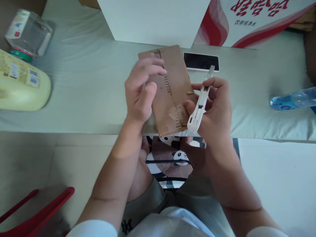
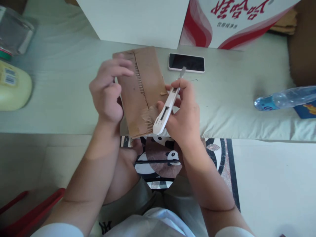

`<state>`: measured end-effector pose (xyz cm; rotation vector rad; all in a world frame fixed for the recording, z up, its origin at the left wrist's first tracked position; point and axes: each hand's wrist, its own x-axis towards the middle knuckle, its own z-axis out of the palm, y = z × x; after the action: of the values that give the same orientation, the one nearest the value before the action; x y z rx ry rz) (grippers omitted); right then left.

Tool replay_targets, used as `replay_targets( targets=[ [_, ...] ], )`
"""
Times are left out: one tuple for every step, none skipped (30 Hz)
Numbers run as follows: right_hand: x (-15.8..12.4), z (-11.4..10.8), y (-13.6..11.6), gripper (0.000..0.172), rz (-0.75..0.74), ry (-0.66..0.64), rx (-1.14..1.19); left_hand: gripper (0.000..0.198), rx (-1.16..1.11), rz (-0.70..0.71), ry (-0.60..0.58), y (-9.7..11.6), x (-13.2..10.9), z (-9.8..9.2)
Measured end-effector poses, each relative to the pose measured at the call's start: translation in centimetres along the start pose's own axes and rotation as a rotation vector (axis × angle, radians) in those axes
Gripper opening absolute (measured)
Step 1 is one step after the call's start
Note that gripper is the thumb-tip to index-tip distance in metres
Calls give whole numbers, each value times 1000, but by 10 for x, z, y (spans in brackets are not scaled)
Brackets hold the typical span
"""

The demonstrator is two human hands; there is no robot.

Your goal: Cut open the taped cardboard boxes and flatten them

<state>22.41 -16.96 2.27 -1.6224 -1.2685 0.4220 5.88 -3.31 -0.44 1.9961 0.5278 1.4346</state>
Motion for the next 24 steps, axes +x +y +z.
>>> replay_targets(
  targets=[
    [0,1,3,43,-16,7,27,37,40,34,-53,7,2,-1],
    [1,1,5,43,-30,17,58,36,97,17,-110,13,3,-1],
    [1,2,6,42,-39,27,91,38,154,11,-163,18,3,-2],
    [2,4,6,41,-53,51,122,40,210,-10,-210,21,3,-3],
    [2,5,6,38,-80,84,148,41,252,-31,-242,22,3,-4],
    [2,5,5,35,-120,131,172,43,272,-32,-258,22,2,-4],
    [3,6,3,31,-166,190,194,43,284,-36,-266,21,1,-5],
    [3,6,1,26,-213,252,212,44,295,-41,-265,21,1,-6],
    [3,5,-2,21,-251,310,225,44,312,-45,-269,20,0,-6],
    [2,4,-4,17,-275,359,236,44,338,-52,-281,20,0,-6],
    [1,3,-7,16,-281,380,247,44,371,-59,-298,20,0,-6],
    [0,0,-10,15,-274,383,259,43,399,-62,-304,20,0,-5],
    [-1,-2,-13,16,-264,371,270,43,420,-64,-304,21,0,-5],
    [-2,-4,-16,18,-255,351,276,42,432,-61,-298,22,0,-4],
    [-4,-7,-18,21,-248,326,273,41,440,-60,-293,23,0,-3],
    [-5,-9,-21,25,-247,300,260,40,445,-65,-289,24,0,-3],
    [-5,-11,-23,29,-253,281,235,40,440,-69,-282,24,1,-2],
    [-6,-12,-25,33,-264,271,205,40,426,-69,-269,24,1,-2],
    [-6,-13,-26,35,-275,262,175,40,408,-65,-257,24,1,-2],
    [-6,-13,-27,35,-281,256,149,40,391,-58,-247,24,1,-2],
    [-6,-13,-28,34,-285,248,126,40,382,-53,-247,24,1,-2],
    [-6,-13,-29,32,-286,234,106,40,375,-48,-246,24,1,-2],
    [-7,-13,-29,30,-288,216,88,39,362,-43,-241,23,1,-1],
    [-7,-13,-30,28,-292,195,73,38,344,-38,-232,23,0,-1]
  ],
)
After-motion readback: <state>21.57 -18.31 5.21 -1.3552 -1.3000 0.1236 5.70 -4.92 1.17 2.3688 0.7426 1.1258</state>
